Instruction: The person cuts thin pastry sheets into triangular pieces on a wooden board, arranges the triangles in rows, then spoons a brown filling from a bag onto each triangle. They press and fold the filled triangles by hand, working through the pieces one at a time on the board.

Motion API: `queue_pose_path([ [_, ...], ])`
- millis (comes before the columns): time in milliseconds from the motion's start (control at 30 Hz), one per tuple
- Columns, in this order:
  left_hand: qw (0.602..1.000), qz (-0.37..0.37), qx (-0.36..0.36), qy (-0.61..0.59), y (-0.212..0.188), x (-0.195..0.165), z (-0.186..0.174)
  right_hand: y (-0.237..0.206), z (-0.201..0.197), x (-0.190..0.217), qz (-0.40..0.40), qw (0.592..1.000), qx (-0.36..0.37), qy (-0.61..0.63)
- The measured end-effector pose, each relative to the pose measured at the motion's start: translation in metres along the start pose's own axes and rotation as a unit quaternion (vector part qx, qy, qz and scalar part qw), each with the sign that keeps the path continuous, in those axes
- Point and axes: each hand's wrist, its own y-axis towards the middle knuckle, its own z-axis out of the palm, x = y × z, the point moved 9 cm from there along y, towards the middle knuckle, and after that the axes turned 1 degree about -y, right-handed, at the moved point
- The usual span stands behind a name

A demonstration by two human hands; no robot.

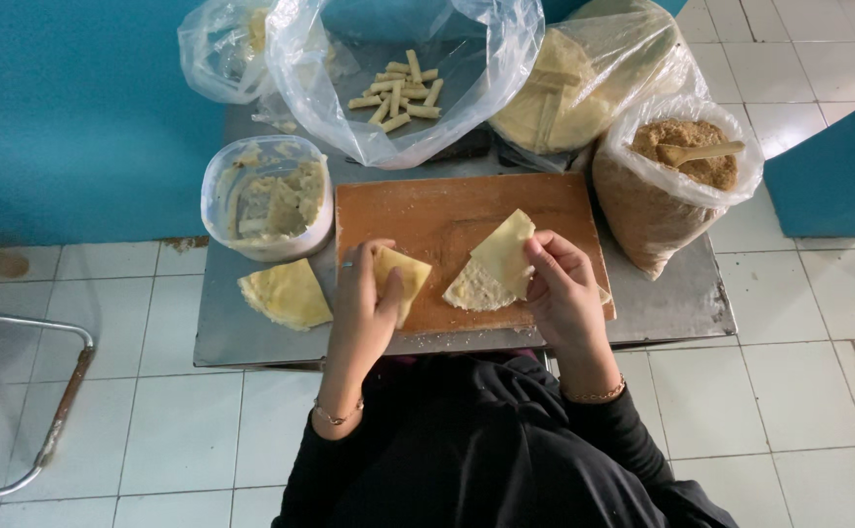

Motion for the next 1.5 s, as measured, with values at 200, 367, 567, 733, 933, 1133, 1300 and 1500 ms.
queue_pose_path([
  [200,0.956,0.180,-0.195,0.122,-0.033,-0.061,-0.012,-0.029,0.029,0.033,-0.207,0.934,-0.063,-0.284],
  [367,0.845,-0.029,0.037,-0.533,-0.041,-0.021,0.056,-0.066,0.107,0.046,-0.378,0.754,-0.009,-0.537],
  [567,0.805,-0.055,0.021,-0.591,-0.041,0.004,0.067,-0.070,0.125,0.063,-0.395,0.732,0.014,-0.555],
  [733,0.851,-0.034,0.000,-0.524,-0.040,0.001,0.059,-0.063,0.114,0.064,-0.324,0.799,0.037,-0.505],
  [933,0.863,-0.018,0.035,-0.504,-0.043,-0.014,0.057,-0.059,0.102,0.059,-0.242,0.853,0.079,-0.455],
  [1133,0.874,-0.009,0.055,-0.482,-0.047,-0.028,0.055,-0.064,0.096,0.062,-0.233,0.863,0.082,-0.440],
  [1300,0.898,0.010,0.069,-0.435,-0.049,-0.041,0.052,-0.067,0.097,0.070,-0.232,0.859,0.078,-0.449],
  [1500,0.936,0.069,0.056,-0.339,-0.051,-0.065,0.040,-0.080,0.116,0.091,-0.304,0.793,0.095,-0.519],
])
